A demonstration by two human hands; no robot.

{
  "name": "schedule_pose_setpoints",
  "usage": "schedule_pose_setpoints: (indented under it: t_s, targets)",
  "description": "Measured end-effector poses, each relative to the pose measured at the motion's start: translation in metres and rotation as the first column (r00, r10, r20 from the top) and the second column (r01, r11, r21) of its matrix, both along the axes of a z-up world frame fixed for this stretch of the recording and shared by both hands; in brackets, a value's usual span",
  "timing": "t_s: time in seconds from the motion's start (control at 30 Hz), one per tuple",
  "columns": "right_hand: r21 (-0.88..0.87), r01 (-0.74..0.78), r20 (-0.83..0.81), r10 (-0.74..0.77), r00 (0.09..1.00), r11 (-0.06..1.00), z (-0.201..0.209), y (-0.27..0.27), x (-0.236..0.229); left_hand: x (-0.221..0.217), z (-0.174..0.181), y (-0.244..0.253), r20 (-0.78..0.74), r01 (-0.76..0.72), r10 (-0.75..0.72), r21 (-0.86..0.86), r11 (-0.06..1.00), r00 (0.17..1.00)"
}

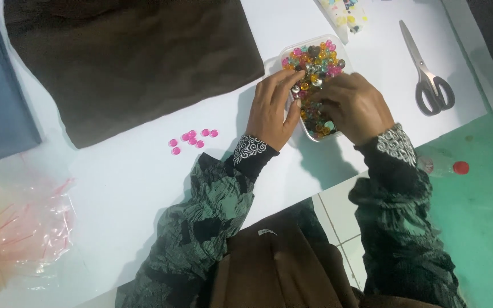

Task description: Picking small decorative beads or buttons from a tray and placing them into small plastic bags for packaging.

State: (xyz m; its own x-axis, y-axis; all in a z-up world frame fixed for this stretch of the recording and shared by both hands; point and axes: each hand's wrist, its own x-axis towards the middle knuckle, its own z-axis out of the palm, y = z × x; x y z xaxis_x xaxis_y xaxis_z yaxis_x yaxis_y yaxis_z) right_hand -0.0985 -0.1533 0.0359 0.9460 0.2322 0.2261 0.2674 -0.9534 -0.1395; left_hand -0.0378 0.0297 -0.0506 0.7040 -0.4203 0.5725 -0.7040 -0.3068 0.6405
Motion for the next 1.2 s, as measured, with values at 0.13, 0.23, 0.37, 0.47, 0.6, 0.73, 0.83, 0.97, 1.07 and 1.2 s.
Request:
schedule_pose_setpoints:
  t_s: [0.13,0.23,0.37,0.47,0.6,0.73,0.83,0.97,1.07,1.2]
  targets:
    - [0.001,-0.006,0.020,0.006,1.000,1.000,0.008,0.002,0.014,0.000,-0.004,-0.001,-0.004,0.012,-0.012,-0.030,0.999,1.000]
    - [0.035,0.009,0.037,-0.010,0.999,0.999,0.017,0.001,0.014,0.000,-0.003,0.000,-0.041,0.019,-0.022,-0.061,0.998,0.999]
    - [0.047,-0.004,-0.094,0.008,0.996,0.999,0.016,0.006,0.000,0.000,-0.003,0.000,-0.039,0.029,-0.029,-0.022,0.999,0.999]
    - [0.102,-0.021,-0.178,0.039,0.983,0.995,0.009,0.015,-0.006,0.000,-0.003,-0.001,-0.042,0.037,-0.039,-0.051,0.998,0.998]
    - [0.033,-0.024,-0.179,0.030,0.983,0.999,0.001,0.016,0.008,-0.001,-0.001,-0.001,-0.062,0.032,-0.036,-0.068,0.997,0.997]
    - [0.088,-0.028,-0.076,0.035,0.997,0.996,0.004,-0.001,0.006,-0.001,-0.002,-0.002,-0.064,0.005,-0.008,-0.046,0.999,0.998]
    - [0.125,0.025,-0.065,-0.016,0.998,0.992,0.023,-0.017,-0.008,-0.004,0.007,0.000,-0.044,0.007,-0.005,0.034,0.999,0.999]
    - [0.040,0.064,-0.209,-0.054,0.976,0.997,0.051,-0.016,-0.027,-0.010,0.019,0.000,0.013,-0.087,0.087,0.020,0.996,0.996]
    - [0.058,0.093,-0.200,-0.080,0.977,0.994,0.035,-0.018,-0.025,-0.012,0.032,-0.002,0.053,-0.092,0.092,-0.004,0.996,0.994]
    - [0.198,0.009,-0.090,0.009,0.996,0.980,0.011,-0.024,-0.009,-0.018,0.053,-0.001,0.069,0.008,-0.004,-0.058,0.998,0.998]
